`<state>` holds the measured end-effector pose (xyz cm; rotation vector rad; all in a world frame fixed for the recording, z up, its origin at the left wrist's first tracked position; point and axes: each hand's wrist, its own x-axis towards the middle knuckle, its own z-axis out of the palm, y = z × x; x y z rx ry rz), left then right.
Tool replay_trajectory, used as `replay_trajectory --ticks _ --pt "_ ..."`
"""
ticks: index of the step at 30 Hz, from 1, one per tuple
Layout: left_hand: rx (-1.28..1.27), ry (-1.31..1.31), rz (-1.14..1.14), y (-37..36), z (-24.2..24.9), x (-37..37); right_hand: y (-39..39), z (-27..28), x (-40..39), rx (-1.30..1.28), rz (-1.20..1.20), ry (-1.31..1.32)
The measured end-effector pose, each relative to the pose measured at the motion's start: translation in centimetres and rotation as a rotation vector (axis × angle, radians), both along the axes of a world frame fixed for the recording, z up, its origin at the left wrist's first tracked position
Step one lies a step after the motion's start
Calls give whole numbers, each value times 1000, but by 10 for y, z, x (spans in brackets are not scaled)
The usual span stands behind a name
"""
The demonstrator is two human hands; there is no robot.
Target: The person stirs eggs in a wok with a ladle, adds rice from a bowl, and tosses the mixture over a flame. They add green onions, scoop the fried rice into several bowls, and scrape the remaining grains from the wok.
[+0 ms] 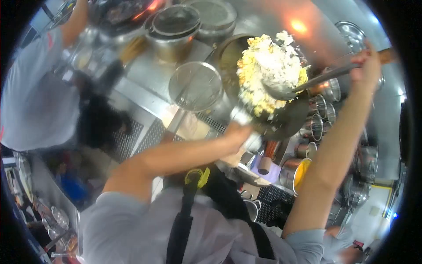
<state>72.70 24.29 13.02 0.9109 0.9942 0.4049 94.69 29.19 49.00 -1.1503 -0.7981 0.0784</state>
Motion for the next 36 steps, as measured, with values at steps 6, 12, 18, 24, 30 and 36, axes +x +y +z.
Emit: replay_trajectory --ticks 6,12,18,24,30,36 --pt "-180 -206 122 65 16 61 -16 18 -20 44 33 -134" --pt "-486 -218 -119 79 20 56 59 -99 0 -97 -87 20" --pt "-498 -277 -155 89 5 72 86 -60 53 -180 -40 -18" --pt "-400 -234 -98 72 13 63 82 -129 35 -87 -175 169" --pt "-414 -202 -128 84 22 59 51 -81 138 -145 -41 5" --pt "-413 -231 -91 76 28 58 37 -124 70 -14 -263 158"
